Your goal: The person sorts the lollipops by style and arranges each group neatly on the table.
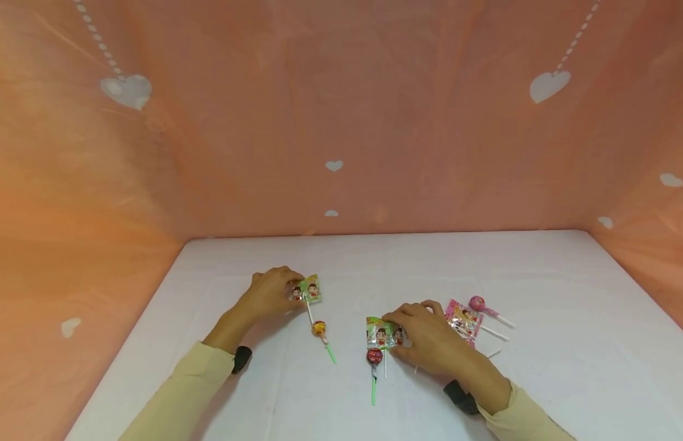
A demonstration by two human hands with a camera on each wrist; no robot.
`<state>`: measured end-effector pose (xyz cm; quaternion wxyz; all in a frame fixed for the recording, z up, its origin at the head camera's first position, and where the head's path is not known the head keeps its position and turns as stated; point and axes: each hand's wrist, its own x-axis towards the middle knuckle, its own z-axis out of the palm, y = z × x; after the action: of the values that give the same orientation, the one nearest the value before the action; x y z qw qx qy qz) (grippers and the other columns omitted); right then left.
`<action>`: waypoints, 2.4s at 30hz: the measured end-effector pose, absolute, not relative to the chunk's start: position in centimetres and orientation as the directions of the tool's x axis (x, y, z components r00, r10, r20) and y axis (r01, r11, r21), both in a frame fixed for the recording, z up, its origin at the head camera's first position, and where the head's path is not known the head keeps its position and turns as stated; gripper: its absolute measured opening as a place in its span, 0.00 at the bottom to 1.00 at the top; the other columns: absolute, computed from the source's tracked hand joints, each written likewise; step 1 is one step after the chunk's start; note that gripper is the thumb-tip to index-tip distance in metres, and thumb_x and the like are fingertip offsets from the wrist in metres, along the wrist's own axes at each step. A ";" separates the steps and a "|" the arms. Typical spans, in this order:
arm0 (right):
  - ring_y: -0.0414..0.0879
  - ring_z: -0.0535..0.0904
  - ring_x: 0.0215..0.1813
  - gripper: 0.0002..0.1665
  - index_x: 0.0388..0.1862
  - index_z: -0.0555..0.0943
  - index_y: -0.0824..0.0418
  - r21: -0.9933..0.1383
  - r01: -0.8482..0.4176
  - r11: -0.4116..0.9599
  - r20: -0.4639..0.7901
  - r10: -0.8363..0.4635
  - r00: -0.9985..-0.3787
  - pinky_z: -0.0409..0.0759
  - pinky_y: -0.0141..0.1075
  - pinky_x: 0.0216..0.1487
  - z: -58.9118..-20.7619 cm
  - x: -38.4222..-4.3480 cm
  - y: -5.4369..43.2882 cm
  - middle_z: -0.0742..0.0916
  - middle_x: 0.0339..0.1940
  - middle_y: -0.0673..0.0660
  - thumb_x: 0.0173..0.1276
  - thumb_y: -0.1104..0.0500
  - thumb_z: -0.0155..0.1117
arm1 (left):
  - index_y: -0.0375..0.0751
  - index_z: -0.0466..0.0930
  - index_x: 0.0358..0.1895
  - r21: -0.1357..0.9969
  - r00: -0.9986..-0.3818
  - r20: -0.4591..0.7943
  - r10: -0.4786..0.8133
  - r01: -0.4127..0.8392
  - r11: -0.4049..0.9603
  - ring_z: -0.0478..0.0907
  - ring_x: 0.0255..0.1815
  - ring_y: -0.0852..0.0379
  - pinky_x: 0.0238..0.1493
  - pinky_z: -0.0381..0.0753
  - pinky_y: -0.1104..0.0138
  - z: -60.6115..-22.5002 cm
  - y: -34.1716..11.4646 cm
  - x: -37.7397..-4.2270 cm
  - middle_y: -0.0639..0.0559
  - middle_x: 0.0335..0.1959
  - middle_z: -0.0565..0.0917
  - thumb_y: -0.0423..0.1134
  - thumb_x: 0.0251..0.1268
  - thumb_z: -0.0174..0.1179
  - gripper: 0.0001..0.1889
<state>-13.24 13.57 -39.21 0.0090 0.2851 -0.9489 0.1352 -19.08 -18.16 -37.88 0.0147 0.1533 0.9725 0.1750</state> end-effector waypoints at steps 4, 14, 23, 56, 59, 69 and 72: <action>0.50 0.79 0.57 0.29 0.57 0.83 0.55 -0.256 -0.539 0.802 0.091 -0.536 -0.840 0.65 0.56 0.64 -39.1 -13.2 13.6 0.86 0.50 0.53 0.55 0.53 0.77 | 0.39 0.84 0.53 0.361 -0.953 0.013 0.302 0.286 0.888 0.81 0.51 0.48 0.50 0.68 0.47 -38.1 -18.2 -19.0 0.46 0.48 0.85 0.43 0.50 0.76 0.25; 0.49 0.79 0.57 0.28 0.57 0.83 0.54 -0.267 -0.530 0.805 0.079 -0.530 -0.844 0.65 0.56 0.65 -39.2 -13.2 13.5 0.86 0.50 0.52 0.55 0.53 0.76 | 0.39 0.82 0.56 0.365 -0.960 -0.011 0.279 0.256 0.895 0.79 0.56 0.44 0.53 0.68 0.43 -38.4 -18.9 -19.9 0.43 0.53 0.84 0.43 0.54 0.74 0.26; 0.49 0.79 0.57 0.28 0.57 0.83 0.55 -0.271 -0.527 0.806 0.077 -0.528 -0.846 0.65 0.55 0.64 -39.0 -13.1 13.5 0.85 0.50 0.52 0.55 0.52 0.76 | 0.40 0.82 0.58 0.311 -0.950 -0.019 0.313 0.292 0.904 0.77 0.59 0.41 0.55 0.68 0.42 -38.1 -18.8 -21.1 0.44 0.55 0.83 0.42 0.55 0.73 0.26; 0.51 0.80 0.58 0.29 0.58 0.82 0.54 -0.236 -0.556 0.797 0.114 -0.545 -0.831 0.66 0.54 0.64 -39.3 -13.0 13.5 0.85 0.51 0.52 0.56 0.52 0.75 | 0.42 0.78 0.63 0.319 -0.951 0.121 0.286 0.310 0.896 0.67 0.70 0.41 0.61 0.65 0.42 -39.7 -18.7 -19.3 0.45 0.65 0.77 0.49 0.71 0.59 0.23; 0.50 0.80 0.57 0.28 0.57 0.82 0.54 -0.228 -0.556 0.799 0.123 -0.543 -0.831 0.66 0.54 0.64 -39.5 -13.0 13.6 0.85 0.51 0.52 0.56 0.52 0.75 | 0.41 0.78 0.63 0.339 -0.952 0.115 0.285 0.307 0.889 0.68 0.69 0.40 0.58 0.67 0.43 -40.0 -18.7 -19.2 0.45 0.64 0.78 0.48 0.70 0.60 0.23; 0.49 0.79 0.59 0.30 0.58 0.82 0.54 -0.244 -0.548 0.800 0.125 -0.534 -0.836 0.64 0.55 0.65 -39.9 -12.7 13.7 0.85 0.53 0.53 0.55 0.52 0.75 | 0.40 0.78 0.63 0.351 -0.951 0.106 0.292 0.310 0.883 0.69 0.67 0.40 0.55 0.66 0.46 -40.8 -18.7 -19.4 0.46 0.63 0.79 0.47 0.69 0.61 0.24; 0.50 0.78 0.61 0.32 0.61 0.81 0.55 -0.255 -0.548 0.796 0.114 -0.538 -0.835 0.63 0.56 0.66 -39.9 -12.9 13.6 0.84 0.56 0.53 0.56 0.51 0.75 | 0.40 0.79 0.63 0.346 -0.950 0.113 0.293 0.314 0.884 0.70 0.67 0.39 0.54 0.67 0.46 -40.8 -18.7 -19.6 0.45 0.62 0.79 0.47 0.68 0.62 0.24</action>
<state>-12.87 13.61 -39.92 0.0176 0.2866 -0.9476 0.1401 -19.56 -18.69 -40.79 -0.0286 0.1562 0.9702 0.1831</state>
